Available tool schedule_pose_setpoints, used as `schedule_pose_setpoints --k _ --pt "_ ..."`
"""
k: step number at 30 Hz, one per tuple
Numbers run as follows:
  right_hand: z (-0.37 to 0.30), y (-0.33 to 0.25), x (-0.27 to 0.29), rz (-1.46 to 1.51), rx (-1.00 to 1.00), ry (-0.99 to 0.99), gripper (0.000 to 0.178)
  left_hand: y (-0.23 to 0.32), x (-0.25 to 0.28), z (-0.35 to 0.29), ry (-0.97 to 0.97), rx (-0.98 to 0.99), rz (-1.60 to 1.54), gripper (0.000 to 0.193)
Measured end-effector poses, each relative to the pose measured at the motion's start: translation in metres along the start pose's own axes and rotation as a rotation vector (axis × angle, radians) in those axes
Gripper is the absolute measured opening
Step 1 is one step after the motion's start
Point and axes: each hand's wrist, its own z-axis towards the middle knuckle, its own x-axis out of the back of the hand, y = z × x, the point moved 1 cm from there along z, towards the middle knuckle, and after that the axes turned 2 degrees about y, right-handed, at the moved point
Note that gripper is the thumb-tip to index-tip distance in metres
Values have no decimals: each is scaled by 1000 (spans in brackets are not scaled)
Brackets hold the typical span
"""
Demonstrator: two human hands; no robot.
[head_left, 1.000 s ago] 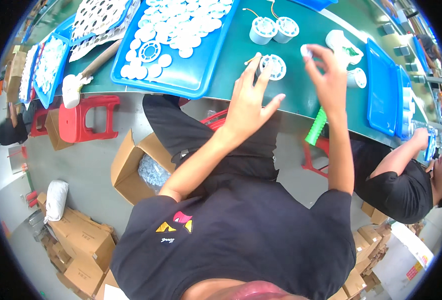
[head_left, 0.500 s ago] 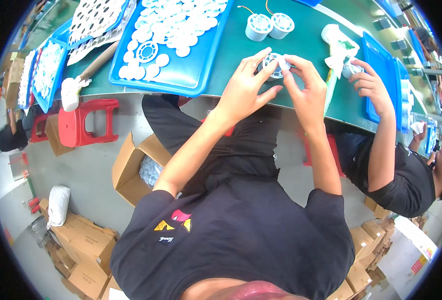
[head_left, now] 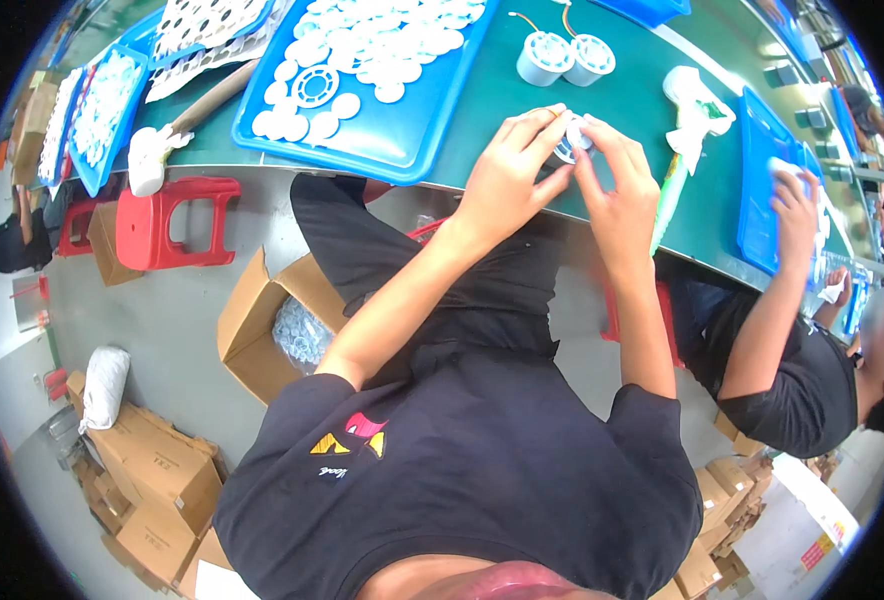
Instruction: Assembling small electronic modules by inserting circular PCBs into plastic housings and applying adhesive.
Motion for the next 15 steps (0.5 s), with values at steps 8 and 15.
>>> schedule_pose_setpoints --k 8,15 --pt "7 -7 5 -75 74 -103 21 1 0 5 4 86 -52 58" --pt "90 -79 -77 24 479 -325 26 -4 -13 10 117 17 -114 39"
